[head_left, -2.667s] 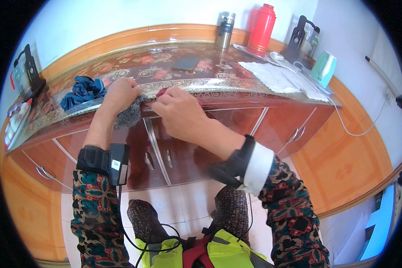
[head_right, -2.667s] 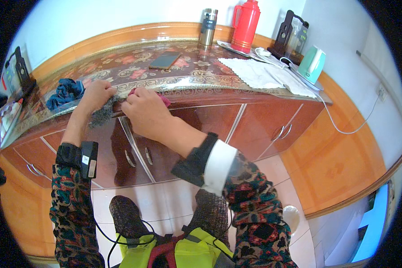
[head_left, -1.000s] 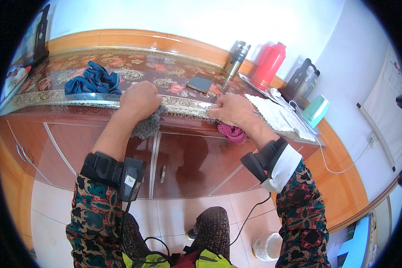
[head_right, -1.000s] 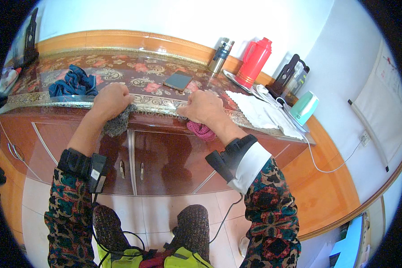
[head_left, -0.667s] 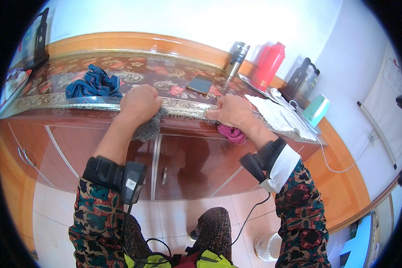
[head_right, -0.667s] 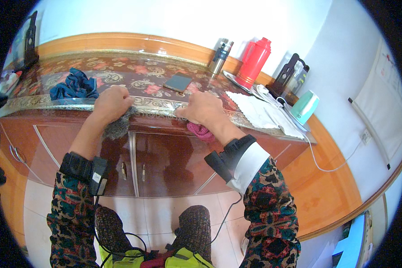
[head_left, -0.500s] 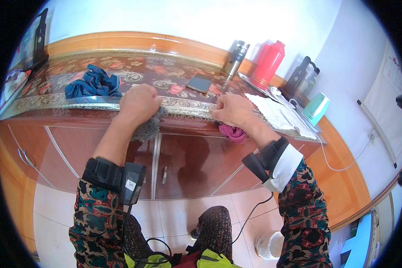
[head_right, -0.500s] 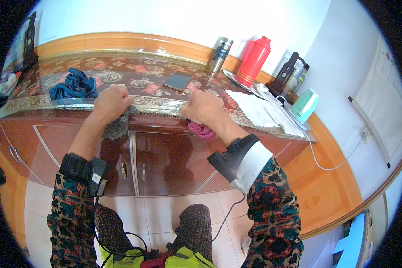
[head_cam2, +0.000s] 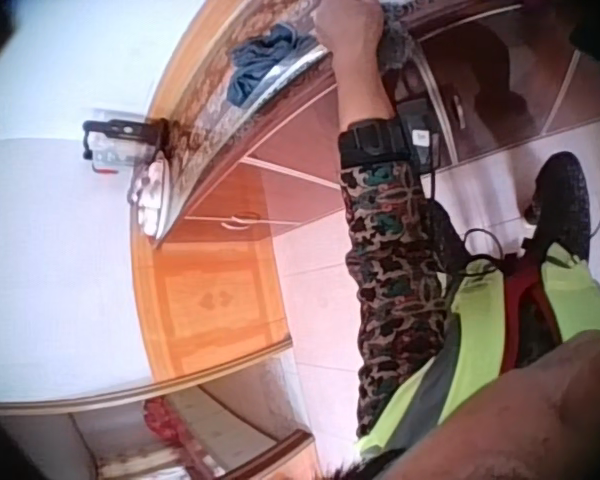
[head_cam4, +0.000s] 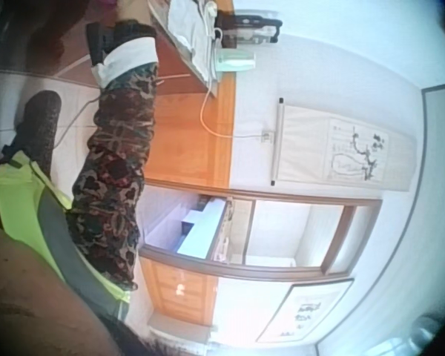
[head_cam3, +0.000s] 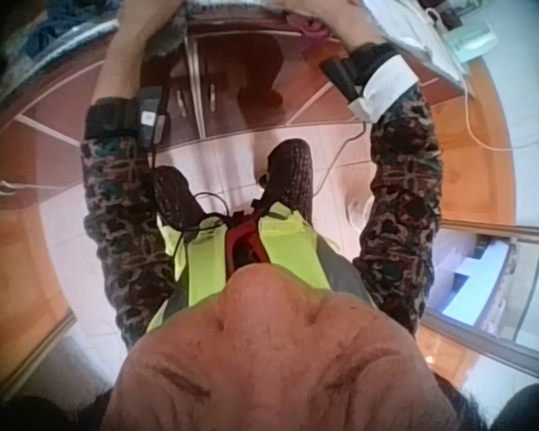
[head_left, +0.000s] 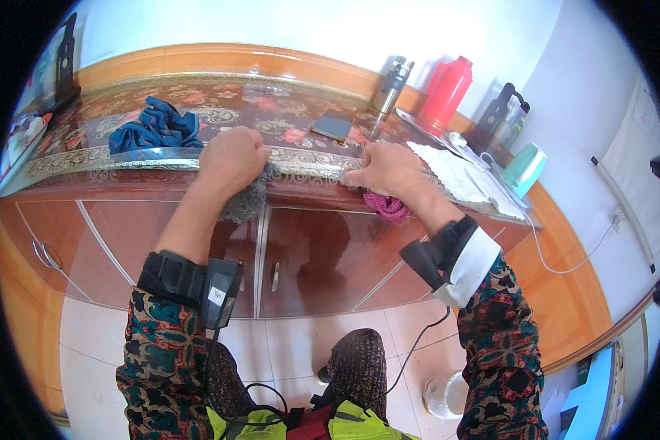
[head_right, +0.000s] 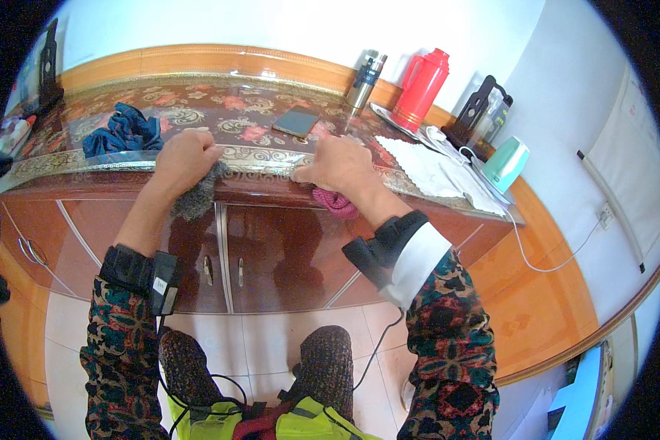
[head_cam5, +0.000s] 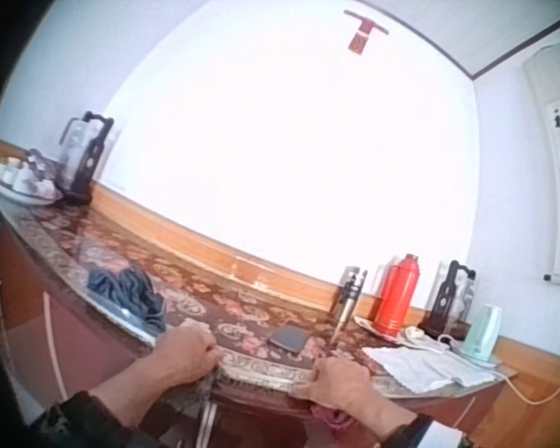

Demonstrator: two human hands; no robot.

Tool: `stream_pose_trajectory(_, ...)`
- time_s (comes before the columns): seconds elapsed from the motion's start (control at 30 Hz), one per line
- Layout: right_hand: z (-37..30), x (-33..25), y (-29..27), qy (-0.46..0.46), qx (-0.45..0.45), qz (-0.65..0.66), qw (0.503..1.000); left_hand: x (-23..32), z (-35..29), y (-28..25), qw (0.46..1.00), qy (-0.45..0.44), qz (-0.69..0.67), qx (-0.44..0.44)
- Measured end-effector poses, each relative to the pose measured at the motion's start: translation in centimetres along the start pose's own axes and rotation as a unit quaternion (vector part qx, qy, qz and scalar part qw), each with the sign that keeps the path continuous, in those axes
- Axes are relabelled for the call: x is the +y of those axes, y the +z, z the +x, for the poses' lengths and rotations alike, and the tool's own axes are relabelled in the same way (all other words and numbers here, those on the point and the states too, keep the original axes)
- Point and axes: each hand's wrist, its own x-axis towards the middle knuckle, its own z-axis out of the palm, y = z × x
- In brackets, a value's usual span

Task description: The person sits on the floor and wipes the front of a wooden cabinet using a blue cloth, then switches to a pink cloth to continue wiping the cabinet doors and top surface. They also use a small brush to clean the cabinet handles.

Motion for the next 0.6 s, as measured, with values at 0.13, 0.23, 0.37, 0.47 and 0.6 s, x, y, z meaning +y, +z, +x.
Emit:
stream_pose_trajectory(0.13, 0.0, -0.2, 0.6, 0.011, 0.025, 0.0, 1.0, 0.0, 0.0, 0.0, 1.0, 0.006, 0.004, -0.007)
stream_pose_trajectory(0.23, -0.1, -0.1, -0.3, -0.008, 0.004, 0.025, 1.0, 0.0, -0.1, -0.2, 1.0, 0.005, -0.006, -0.001)
stream_pose_trajectory(0.37, -0.5, -0.7, -0.3, 0.006, 0.001, 0.011, 1.0, 0.1, -0.2, 0.0, 1.0, -0.003, -0.006, 0.011)
stream_pose_trajectory(0.47, -0.2, -0.6, 0.2, 0.021, 0.033, 0.017, 0.999, -0.2, 0.0, 0.1, 1.0, 0.01, -0.005, 0.001)
stream_pose_trajectory(0.6, 0.1, 0.1, -0.1, 0.001, -0.007, 0.053, 0.999, -0.6, 0.2, 0.0, 1.0, 0.015, 0.007, 0.009)
